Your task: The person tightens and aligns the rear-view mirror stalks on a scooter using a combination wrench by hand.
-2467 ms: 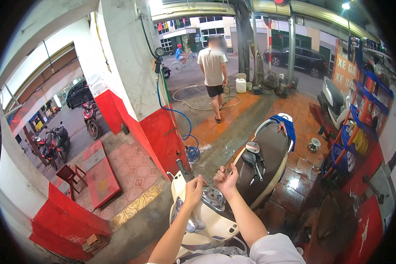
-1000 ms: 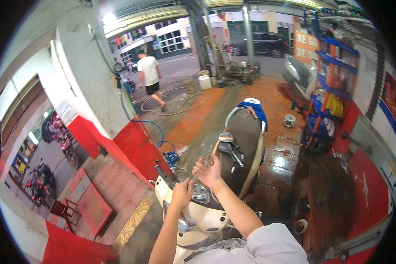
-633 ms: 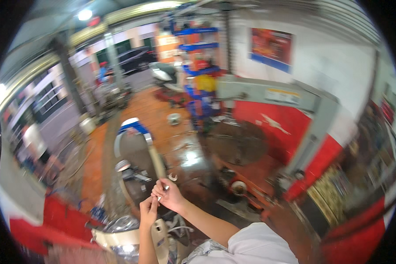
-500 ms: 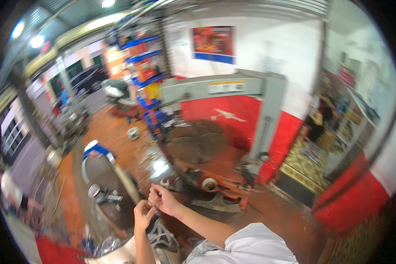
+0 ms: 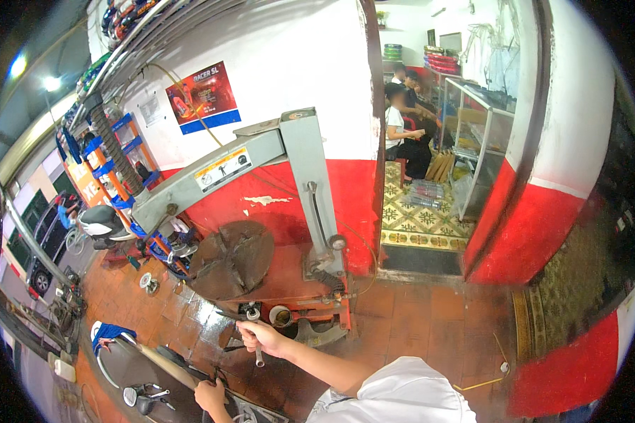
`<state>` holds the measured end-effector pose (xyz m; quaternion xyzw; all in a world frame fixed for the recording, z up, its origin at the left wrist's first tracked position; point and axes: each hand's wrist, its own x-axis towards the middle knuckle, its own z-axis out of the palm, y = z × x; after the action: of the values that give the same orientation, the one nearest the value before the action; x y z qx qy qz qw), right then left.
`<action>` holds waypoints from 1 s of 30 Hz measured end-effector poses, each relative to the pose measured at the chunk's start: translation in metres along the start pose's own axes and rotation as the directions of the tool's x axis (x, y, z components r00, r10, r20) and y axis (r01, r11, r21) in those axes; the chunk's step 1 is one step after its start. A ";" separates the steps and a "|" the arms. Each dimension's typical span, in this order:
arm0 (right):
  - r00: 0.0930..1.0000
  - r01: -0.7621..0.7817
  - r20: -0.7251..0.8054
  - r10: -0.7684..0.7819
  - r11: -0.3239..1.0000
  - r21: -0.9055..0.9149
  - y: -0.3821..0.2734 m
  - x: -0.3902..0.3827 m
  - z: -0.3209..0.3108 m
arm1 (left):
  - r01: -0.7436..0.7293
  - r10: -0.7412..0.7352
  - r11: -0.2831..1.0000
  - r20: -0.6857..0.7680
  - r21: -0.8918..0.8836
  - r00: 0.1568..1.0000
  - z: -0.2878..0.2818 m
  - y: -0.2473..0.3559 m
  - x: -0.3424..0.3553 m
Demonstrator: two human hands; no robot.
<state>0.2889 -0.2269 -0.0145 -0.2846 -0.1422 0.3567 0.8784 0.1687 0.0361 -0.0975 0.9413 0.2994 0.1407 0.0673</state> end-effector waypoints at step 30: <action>0.994 -0.076 -0.070 0.079 0.996 0.043 -0.103 -0.101 -0.112 | 0.219 -0.291 0.914 0.178 0.342 0.940 -0.022 0.029 -0.009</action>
<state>0.3249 -0.4035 -0.0468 -0.2848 -0.0921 0.3830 0.8739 0.1713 0.0081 -0.0727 0.9021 0.4293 -0.0266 -0.0334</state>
